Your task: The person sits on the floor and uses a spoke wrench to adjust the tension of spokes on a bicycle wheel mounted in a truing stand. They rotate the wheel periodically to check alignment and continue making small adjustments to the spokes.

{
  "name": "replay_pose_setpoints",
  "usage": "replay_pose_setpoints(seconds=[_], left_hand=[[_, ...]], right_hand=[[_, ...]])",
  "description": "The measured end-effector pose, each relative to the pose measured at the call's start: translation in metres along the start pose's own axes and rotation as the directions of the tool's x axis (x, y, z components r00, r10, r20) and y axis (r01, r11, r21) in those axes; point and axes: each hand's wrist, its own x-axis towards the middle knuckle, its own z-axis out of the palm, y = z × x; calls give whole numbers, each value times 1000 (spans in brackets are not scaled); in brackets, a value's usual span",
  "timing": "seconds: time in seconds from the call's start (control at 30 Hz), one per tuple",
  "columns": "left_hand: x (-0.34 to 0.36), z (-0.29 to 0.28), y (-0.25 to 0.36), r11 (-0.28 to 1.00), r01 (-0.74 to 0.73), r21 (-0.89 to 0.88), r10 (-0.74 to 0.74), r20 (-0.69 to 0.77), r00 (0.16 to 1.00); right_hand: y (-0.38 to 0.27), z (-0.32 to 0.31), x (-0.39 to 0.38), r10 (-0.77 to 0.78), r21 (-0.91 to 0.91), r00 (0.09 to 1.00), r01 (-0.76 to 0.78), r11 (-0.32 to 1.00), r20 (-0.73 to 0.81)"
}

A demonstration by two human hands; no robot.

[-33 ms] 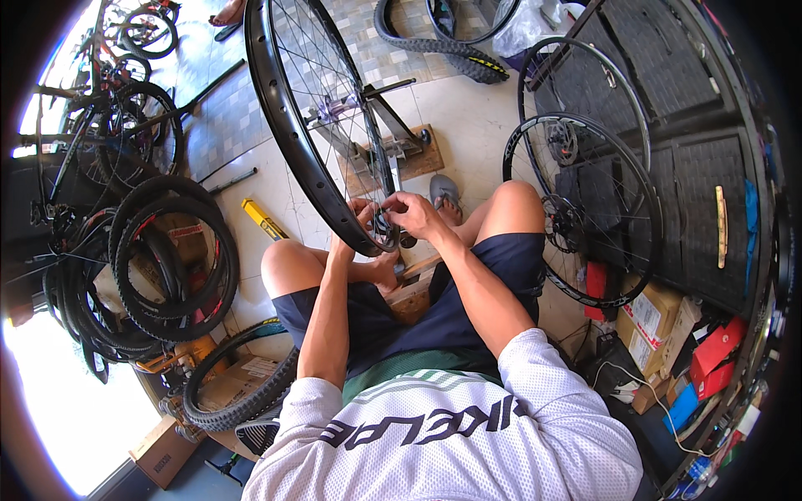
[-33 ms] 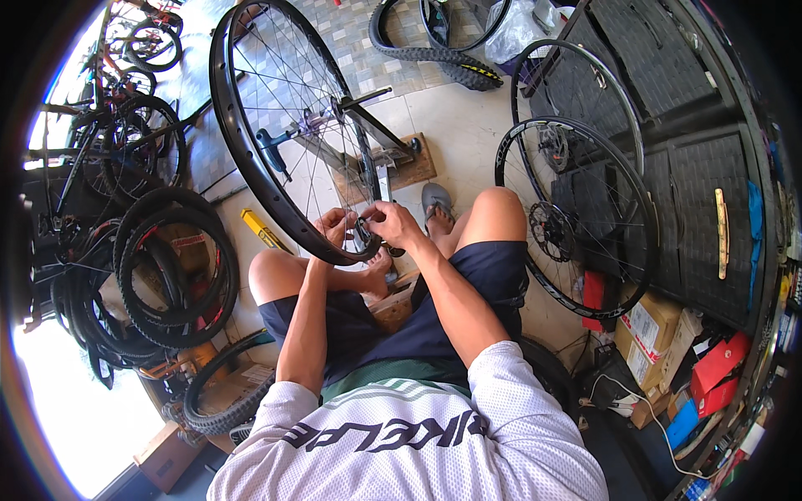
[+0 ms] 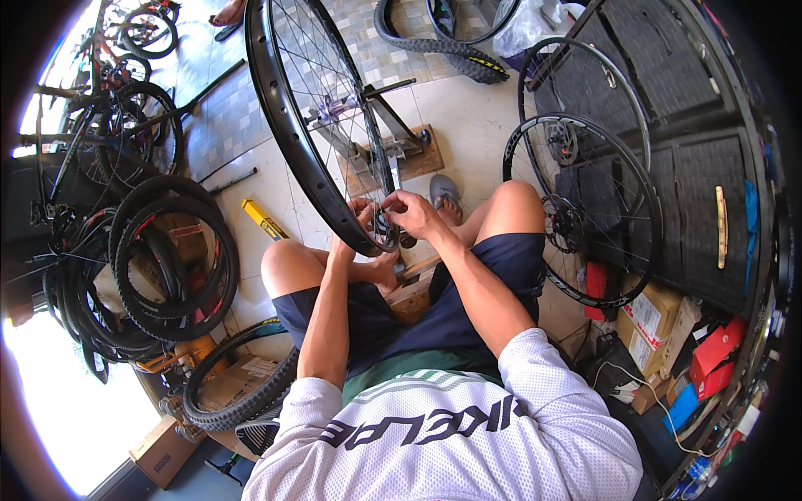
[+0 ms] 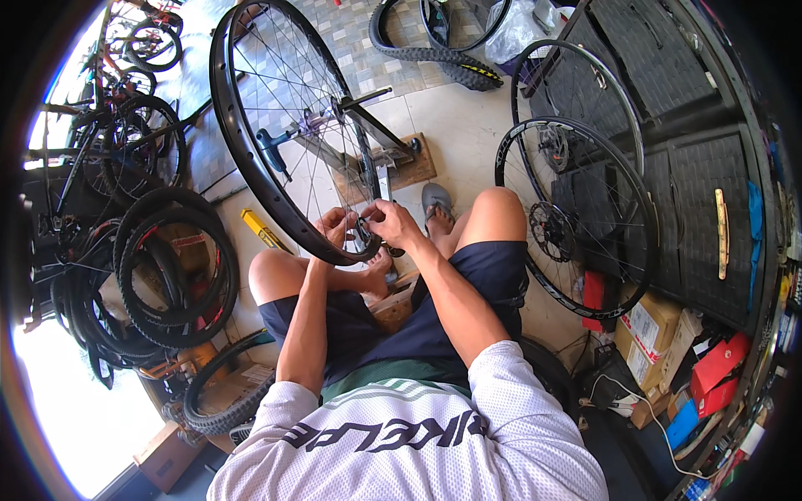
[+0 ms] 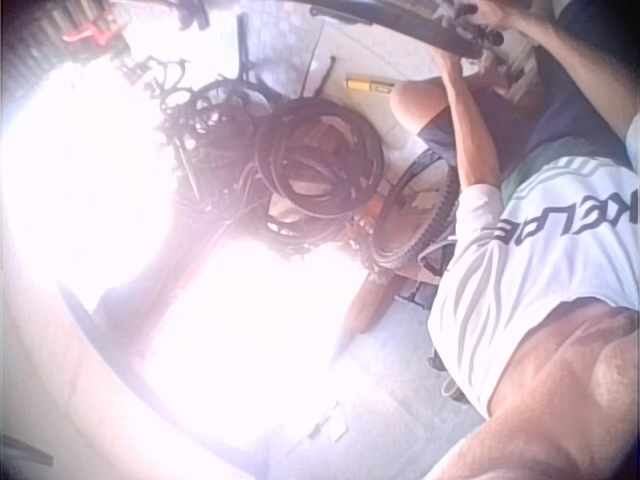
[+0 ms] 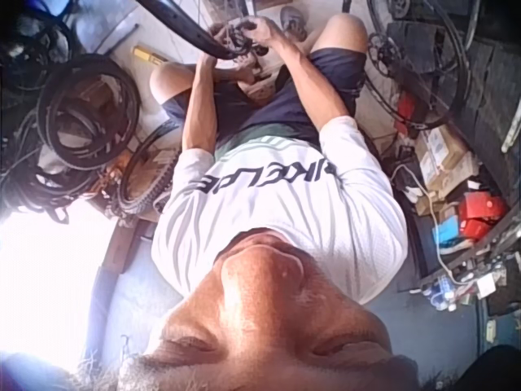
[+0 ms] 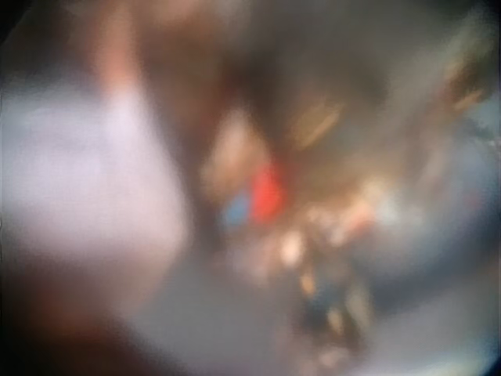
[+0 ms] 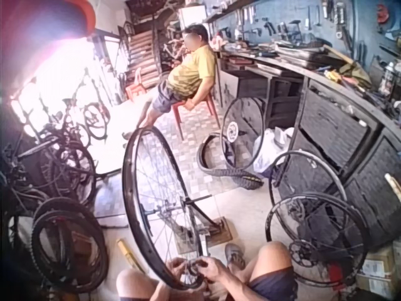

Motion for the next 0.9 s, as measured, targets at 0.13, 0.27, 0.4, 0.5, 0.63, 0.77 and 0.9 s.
replay_pose_setpoints(seconds=[0.13,0.27,0.4,0.5,0.63,0.77,0.9], left_hand=[[2,4,1,992,0,-123,5,45,999],[9,3,3,994,-20,-104,20,-2,1000],[5,11,12,986,-29,-165,22,-44,999],[7,10,14,998,-51,-33,49,-63,997],[6,4,12,999,-18,-50,19,14,1000],[5,6,12,972,9,-236,13,92,996],[10,0,8,999,-15,-50,15,-5,1000]], right_hand=[[18,9,6,1,277,1000,0,961,-6],[6,5,9,-43,133,999,47,990,-30],[-6,-1,2,-110,-97,994,109,989,-10],[-4,-4,5,-85,-72,996,82,994,-33],[-7,-7,6,10,-104,997,-18,994,-78],[2,-3,7,9,-80,991,-20,997,-136],[2,-13,11,120,94,991,-125,988,53]])
